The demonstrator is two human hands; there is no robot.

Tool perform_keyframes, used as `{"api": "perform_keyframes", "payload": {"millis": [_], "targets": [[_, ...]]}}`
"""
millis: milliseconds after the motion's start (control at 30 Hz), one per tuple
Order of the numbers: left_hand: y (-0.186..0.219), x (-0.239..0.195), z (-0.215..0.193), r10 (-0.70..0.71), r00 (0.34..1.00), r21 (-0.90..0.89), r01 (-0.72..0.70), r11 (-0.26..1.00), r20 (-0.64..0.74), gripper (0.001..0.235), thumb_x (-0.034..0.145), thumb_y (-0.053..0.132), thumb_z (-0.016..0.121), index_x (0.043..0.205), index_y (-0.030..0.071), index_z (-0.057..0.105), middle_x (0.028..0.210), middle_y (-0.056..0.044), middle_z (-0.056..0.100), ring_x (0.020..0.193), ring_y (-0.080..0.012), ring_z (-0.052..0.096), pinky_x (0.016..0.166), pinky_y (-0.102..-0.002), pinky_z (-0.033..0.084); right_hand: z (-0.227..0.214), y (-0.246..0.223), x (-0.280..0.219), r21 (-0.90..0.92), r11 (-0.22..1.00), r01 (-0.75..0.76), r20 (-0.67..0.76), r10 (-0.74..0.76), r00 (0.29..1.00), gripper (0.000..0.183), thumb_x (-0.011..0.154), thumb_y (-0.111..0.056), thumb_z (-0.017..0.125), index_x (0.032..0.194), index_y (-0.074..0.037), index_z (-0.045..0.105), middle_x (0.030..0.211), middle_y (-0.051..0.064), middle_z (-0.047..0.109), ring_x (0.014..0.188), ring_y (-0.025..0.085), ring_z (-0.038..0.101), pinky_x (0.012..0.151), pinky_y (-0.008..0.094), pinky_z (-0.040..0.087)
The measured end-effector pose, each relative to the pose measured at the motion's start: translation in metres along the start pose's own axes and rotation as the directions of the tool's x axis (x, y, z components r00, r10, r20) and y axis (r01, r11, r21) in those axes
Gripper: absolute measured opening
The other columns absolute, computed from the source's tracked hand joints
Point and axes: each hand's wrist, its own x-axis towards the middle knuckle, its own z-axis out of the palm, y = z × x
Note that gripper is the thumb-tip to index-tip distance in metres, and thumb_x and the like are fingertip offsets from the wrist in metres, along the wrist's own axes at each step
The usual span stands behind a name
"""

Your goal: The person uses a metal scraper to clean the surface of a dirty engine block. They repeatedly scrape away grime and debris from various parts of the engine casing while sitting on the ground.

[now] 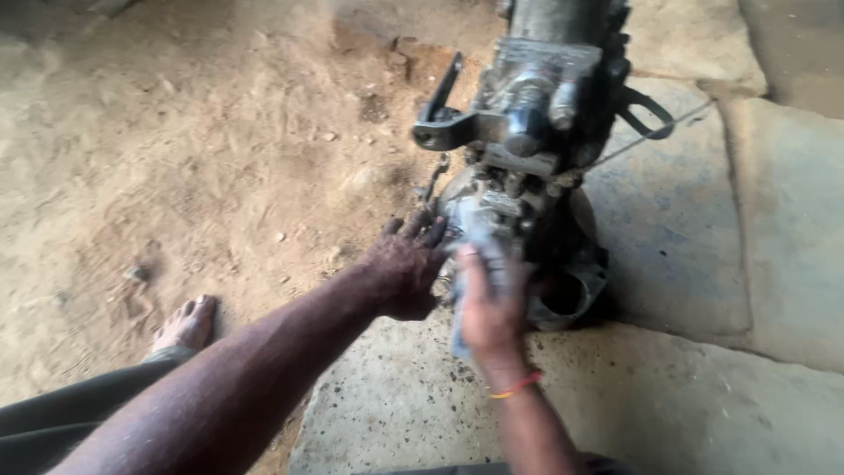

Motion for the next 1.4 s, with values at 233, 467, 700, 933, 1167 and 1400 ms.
{"api": "perform_keyframes", "payload": {"millis": [233,467,700,933,1167,1400], "targets": [[-0.007,0.01,0.015,0.027,0.997,0.016,-0.026,1.0,-0.071,0.099,0.089,0.038,0.068,0.161,0.005,0.008,0.17,-0.019,0.002,0.156,-0.0387,0.0,0.125,-0.056,0.007,-0.002,-0.001,0.011,-0.412,0.89,0.197,0.019,-0.208,0.978,0.025,0.104,-0.026,0.059,0.108,-0.006,0.072,0.08,-0.002,0.071,0.064,0.009,0.067,0.057,0.025,0.053],[-0.012,0.007,0.021,0.021,0.995,0.04,-0.017,0.999,-0.093,0.089,0.089,0.034,0.068,0.159,0.006,0.022,0.172,-0.022,0.006,0.159,-0.0413,0.003,0.127,-0.056,0.011,0.003,-0.006,0.01,-0.16,0.986,-0.046,-0.016,0.044,0.999,0.024,0.105,-0.025,0.059,0.096,-0.006,0.071,0.068,-0.001,0.061,0.057,0.012,0.059,0.052,0.028,0.047],[-0.005,0.003,0.01,0.013,0.997,-0.028,-0.015,1.0,-0.07,0.107,0.089,0.035,0.069,0.164,0.011,-0.003,0.169,-0.02,-0.003,0.155,-0.0398,-0.003,0.126,-0.054,0.004,-0.008,-0.019,0.018,0.467,0.727,-0.503,0.258,0.432,0.864,0.022,0.1,-0.026,0.058,0.095,-0.006,0.066,0.062,0.002,0.061,0.046,0.012,0.055,0.042,0.027,0.044],[-0.007,0.004,0.009,0.004,0.999,-0.014,-0.004,1.0,-0.044,0.097,0.094,0.032,0.064,0.162,0.008,0.0,0.171,-0.016,-0.007,0.157,-0.0371,-0.006,0.126,-0.054,0.004,-0.054,-0.002,0.011,0.679,0.598,-0.425,0.187,0.419,0.889,0.024,0.103,-0.023,0.06,0.102,0.0,0.068,0.067,0.002,0.06,0.05,0.011,0.053,0.042,0.025,0.041],[-0.002,0.003,0.007,0.005,0.999,0.032,-0.004,0.999,-0.036,0.098,0.093,0.038,0.065,0.162,0.006,0.003,0.171,-0.016,-0.005,0.158,-0.0364,-0.005,0.127,-0.052,0.004,-0.075,-0.001,0.017,0.407,0.833,-0.375,-0.36,0.524,0.772,0.023,0.1,-0.033,0.058,0.098,-0.012,0.067,0.067,0.002,0.056,0.05,0.014,0.051,0.042,0.028,0.041],[-0.001,0.008,0.006,-0.006,1.0,0.039,0.006,0.999,-0.016,0.096,0.094,0.037,0.063,0.162,0.006,0.003,0.171,-0.017,-0.006,0.157,-0.037,-0.003,0.127,-0.051,0.006,-0.049,0.0,0.004,-0.278,0.96,-0.013,-0.191,-0.042,0.981,0.029,0.105,-0.023,0.049,0.093,-0.006,0.07,0.071,0.003,0.062,0.064,0.016,0.059,0.059,0.033,0.046]]}}
